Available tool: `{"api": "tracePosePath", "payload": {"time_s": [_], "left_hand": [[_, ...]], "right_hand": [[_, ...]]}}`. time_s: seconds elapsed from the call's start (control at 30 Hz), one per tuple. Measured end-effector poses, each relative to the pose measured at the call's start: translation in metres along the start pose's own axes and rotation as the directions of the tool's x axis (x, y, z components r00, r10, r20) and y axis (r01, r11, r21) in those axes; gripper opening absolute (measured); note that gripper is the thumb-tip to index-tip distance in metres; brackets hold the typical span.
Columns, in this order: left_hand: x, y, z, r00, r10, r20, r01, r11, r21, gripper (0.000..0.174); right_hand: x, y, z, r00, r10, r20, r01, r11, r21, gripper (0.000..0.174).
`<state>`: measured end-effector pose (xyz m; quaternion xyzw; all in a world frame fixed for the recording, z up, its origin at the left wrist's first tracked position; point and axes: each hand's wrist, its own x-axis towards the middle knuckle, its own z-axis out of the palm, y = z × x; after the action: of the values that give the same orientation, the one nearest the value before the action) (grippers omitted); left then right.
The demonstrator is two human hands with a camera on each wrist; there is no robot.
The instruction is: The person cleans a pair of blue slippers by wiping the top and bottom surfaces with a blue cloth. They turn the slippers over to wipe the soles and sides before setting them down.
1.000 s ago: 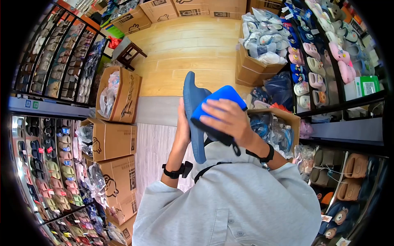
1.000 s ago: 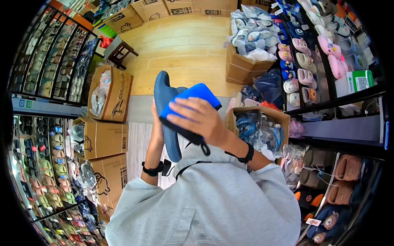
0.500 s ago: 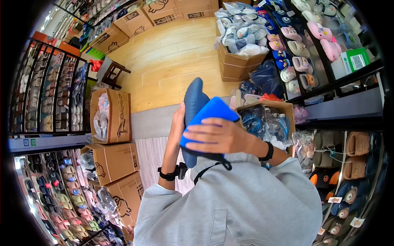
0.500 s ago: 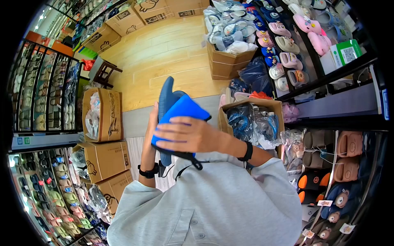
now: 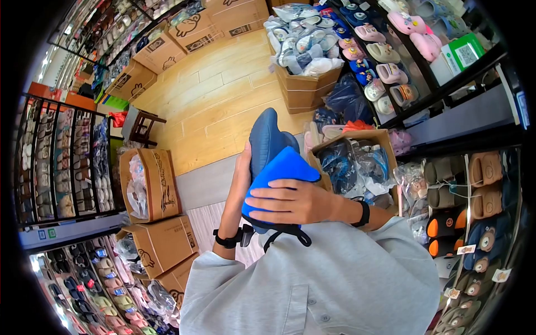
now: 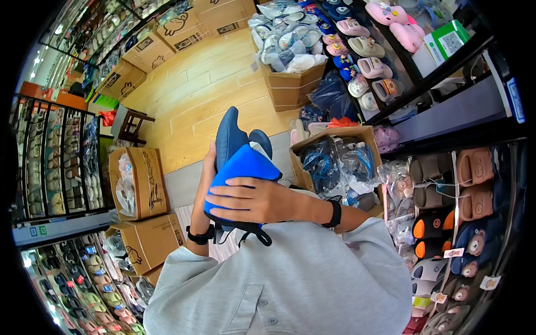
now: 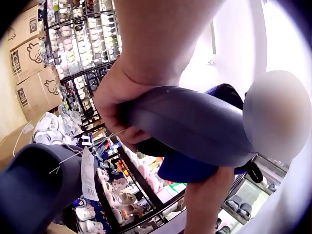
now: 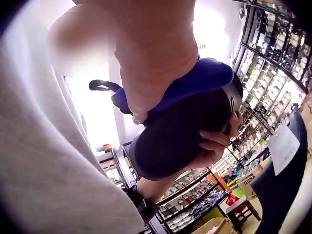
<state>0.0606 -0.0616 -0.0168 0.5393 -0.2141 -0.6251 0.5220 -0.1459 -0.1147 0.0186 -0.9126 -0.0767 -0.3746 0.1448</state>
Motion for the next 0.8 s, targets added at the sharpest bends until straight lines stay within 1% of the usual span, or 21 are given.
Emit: {"api": "tracePosePath", "payload": {"time_s": [0.07,0.1,0.13,0.17,0.2,0.23,0.27,0.33,0.37,0.4,0.47,0.5,0.53,0.57,0.6,0.63,0.67,0.7,0.73,0.77,0.8], "left_hand": [[0.003,-0.002,0.001,0.985,0.166,0.039,-0.17,0.957,0.234,0.071],[0.003,-0.004,0.001,0.967,0.244,0.068,-0.252,0.906,0.34,0.07],[0.001,-0.005,0.003,0.986,0.162,0.035,-0.165,0.949,0.269,0.064],[-0.004,-0.005,0.008,0.97,0.236,0.054,-0.241,0.918,0.316,0.063],[-0.009,-0.002,0.013,0.948,0.309,0.076,-0.315,0.878,0.36,0.061],[-0.004,-0.003,0.007,0.954,0.256,0.156,-0.294,0.903,0.313,0.059],[-0.005,-0.006,0.006,0.953,0.26,0.154,-0.297,0.903,0.312,0.059],[-0.013,-0.001,0.012,0.975,0.204,0.091,-0.221,0.937,0.271,0.057],[-0.012,-0.004,0.006,0.971,0.198,0.131,-0.226,0.941,0.252,0.061],[-0.011,-0.009,0.003,0.971,0.201,0.127,-0.228,0.94,0.254,0.061],[-0.009,-0.024,-0.007,0.963,0.255,0.088,-0.268,0.941,0.206,0.067],[-0.001,-0.042,-0.022,0.999,0.026,0.039,-0.027,0.999,0.024,0.071],[0.006,-0.047,-0.032,0.981,-0.099,0.167,0.155,0.916,-0.37,0.069],[0.001,-0.057,-0.04,0.918,-0.051,0.392,0.299,0.738,-0.604,0.065],[-0.011,-0.053,-0.036,0.82,0.068,0.568,0.469,0.49,-0.735,0.062],[-0.017,-0.053,-0.035,0.78,0.101,0.618,0.53,0.417,-0.738,0.061],[-0.023,-0.049,-0.034,0.832,0.078,0.55,0.44,0.512,-0.738,0.06],[-0.027,-0.047,-0.036,0.899,0.038,0.436,0.303,0.666,-0.681,0.06],[-0.028,-0.044,-0.036,0.964,0.011,0.265,0.122,0.87,-0.477,0.06],[-0.033,-0.037,-0.034,0.99,0.037,0.135,-0.008,0.978,-0.209,0.06],[-0.04,-0.029,-0.03,0.993,0.096,0.062,-0.098,0.995,0.021,0.06]], "right_hand": [[-0.007,0.005,-0.007,1.0,0.016,-0.022,-0.017,1.0,-0.012,0.039],[-0.01,0.014,-0.013,0.998,0.021,-0.062,-0.027,0.995,-0.098,0.04],[-0.011,0.027,-0.019,0.995,0.02,-0.103,-0.038,0.982,-0.183,0.04],[-0.011,0.039,-0.025,0.984,0.06,-0.166,-0.097,0.97,-0.224,0.04],[-0.016,0.051,-0.029,0.954,0.162,-0.253,-0.198,0.972,-0.124,0.041],[-0.011,0.061,-0.033,0.887,0.301,-0.349,-0.313,0.949,0.023,0.044],[-0.005,0.065,-0.038,0.796,0.44,-0.416,-0.402,0.898,0.18,0.047],[0.003,0.06,-0.04,0.807,0.421,-0.414,-0.393,0.906,0.155,0.051],[0.006,0.057,-0.039,0.816,0.404,-0.413,-0.387,0.913,0.129,0.055],[0.008,0.049,-0.033,0.851,0.343,-0.397,-0.359,0.932,0.036,0.053],[0.014,0.022,-0.031,0.919,0.274,-0.285,-0.296,0.955,-0.037,0.05],[0.014,0.01,-0.024,0.959,0.195,-0.204,-0.216,0.973,-0.083,0.047],[0.014,-0.002,-0.015,0.986,0.116,-0.118,-0.131,0.984,-0.125,0.044],[0.015,-0.016,-0.005,0.996,0.061,-0.064,-0.068,0.993,-0.102,0.041],[0.015,-0.03,0.005,1.0,0.005,-0.012,-0.005,0.997,-0.071,0.039],[0.013,-0.037,0.009,0.997,-0.063,0.034,0.064,0.996,-0.054,0.038],[0.011,-0.037,0.009,0.997,-0.065,0.032,0.067,0.996,-0.052,0.038],[0.012,-0.034,0.007,0.995,-0.095,0.029,0.096,0.995,-0.014,0.038],[0.012,-0.03,0.003,0.992,-0.126,0.025,0.125,0.992,0.025,0.038],[0.01,-0.021,-0.003,0.997,-0.083,-0.002,0.083,0.996,-0.024,0.038],[0.011,-0.008,-0.01,0.996,-0.066,-0.053,0.059,0.99,-0.13,0.038]]}}
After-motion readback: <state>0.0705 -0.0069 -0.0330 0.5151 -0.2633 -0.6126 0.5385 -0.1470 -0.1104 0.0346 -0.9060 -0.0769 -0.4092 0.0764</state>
